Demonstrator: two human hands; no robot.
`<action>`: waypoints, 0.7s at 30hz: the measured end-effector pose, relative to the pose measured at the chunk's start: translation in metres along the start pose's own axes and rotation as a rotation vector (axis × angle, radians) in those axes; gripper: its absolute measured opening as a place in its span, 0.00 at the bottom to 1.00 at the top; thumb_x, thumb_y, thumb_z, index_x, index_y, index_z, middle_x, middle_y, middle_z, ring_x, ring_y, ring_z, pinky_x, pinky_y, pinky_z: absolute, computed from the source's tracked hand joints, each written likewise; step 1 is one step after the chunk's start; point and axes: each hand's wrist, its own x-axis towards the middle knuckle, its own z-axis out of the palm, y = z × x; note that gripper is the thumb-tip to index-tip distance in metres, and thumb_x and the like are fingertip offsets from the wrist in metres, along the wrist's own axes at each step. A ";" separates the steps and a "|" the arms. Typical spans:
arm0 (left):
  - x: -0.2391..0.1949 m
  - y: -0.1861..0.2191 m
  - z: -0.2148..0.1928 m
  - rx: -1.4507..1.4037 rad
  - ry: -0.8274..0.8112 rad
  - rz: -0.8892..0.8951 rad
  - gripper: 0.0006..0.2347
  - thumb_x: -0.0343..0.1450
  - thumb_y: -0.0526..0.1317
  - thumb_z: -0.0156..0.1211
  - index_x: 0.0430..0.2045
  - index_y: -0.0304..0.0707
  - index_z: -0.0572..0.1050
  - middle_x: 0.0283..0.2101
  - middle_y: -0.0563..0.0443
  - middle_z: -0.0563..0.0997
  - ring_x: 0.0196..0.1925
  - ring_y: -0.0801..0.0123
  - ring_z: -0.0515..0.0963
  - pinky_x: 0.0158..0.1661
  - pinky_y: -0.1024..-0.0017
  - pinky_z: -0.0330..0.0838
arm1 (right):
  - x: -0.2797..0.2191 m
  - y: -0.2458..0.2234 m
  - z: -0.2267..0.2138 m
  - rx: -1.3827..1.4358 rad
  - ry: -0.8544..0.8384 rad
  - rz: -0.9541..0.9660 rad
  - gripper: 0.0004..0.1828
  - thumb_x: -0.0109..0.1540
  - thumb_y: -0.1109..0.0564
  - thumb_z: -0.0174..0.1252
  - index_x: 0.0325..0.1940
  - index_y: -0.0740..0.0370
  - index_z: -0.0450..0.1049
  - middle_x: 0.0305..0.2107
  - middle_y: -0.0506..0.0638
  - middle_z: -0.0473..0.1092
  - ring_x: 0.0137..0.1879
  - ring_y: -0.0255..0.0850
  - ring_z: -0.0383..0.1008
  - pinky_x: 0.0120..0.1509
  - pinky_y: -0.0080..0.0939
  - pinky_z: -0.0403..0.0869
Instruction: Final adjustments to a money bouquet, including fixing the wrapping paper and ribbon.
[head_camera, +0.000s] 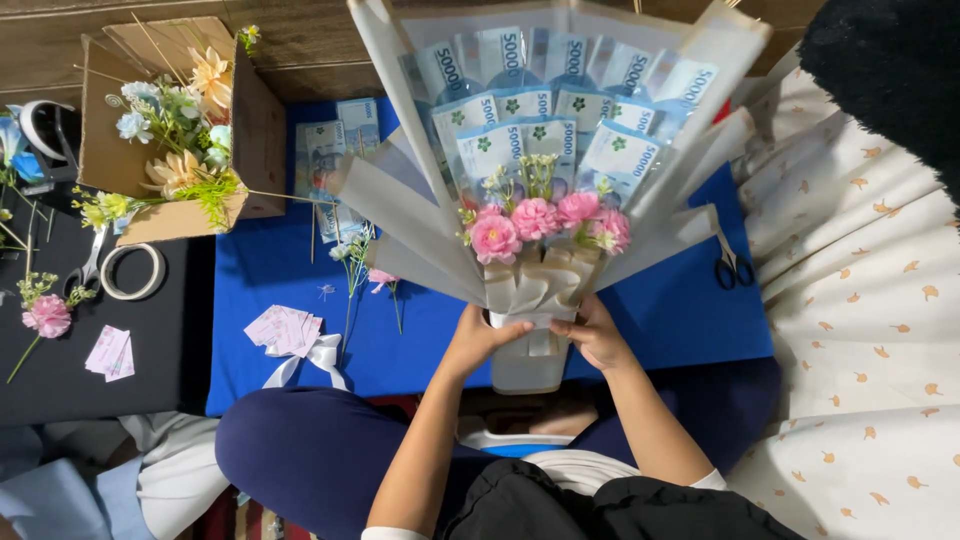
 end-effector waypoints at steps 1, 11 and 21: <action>0.001 -0.008 0.000 0.000 0.001 0.001 0.42 0.59 0.33 0.79 0.68 0.23 0.57 0.65 0.25 0.69 0.66 0.36 0.67 0.60 0.44 0.69 | 0.002 0.017 -0.017 0.000 -0.001 0.000 0.45 0.53 0.72 0.69 0.73 0.60 0.62 0.59 0.55 0.72 0.64 0.47 0.71 0.66 0.54 0.70; -0.007 -0.031 -0.005 0.140 -0.070 0.187 0.36 0.58 0.29 0.78 0.64 0.29 0.67 0.62 0.32 0.74 0.66 0.41 0.68 0.64 0.43 0.63 | 0.003 0.049 -0.054 -0.077 -0.075 -0.093 0.43 0.52 0.73 0.70 0.70 0.63 0.65 0.57 0.59 0.73 0.62 0.50 0.72 0.64 0.55 0.71; -0.004 -0.039 -0.010 0.131 -0.054 0.210 0.36 0.58 0.31 0.79 0.63 0.30 0.67 0.61 0.32 0.74 0.66 0.42 0.69 0.64 0.44 0.64 | -0.010 0.041 -0.053 -0.150 -0.076 -0.164 0.44 0.51 0.71 0.72 0.70 0.64 0.65 0.55 0.59 0.73 0.59 0.51 0.73 0.62 0.58 0.73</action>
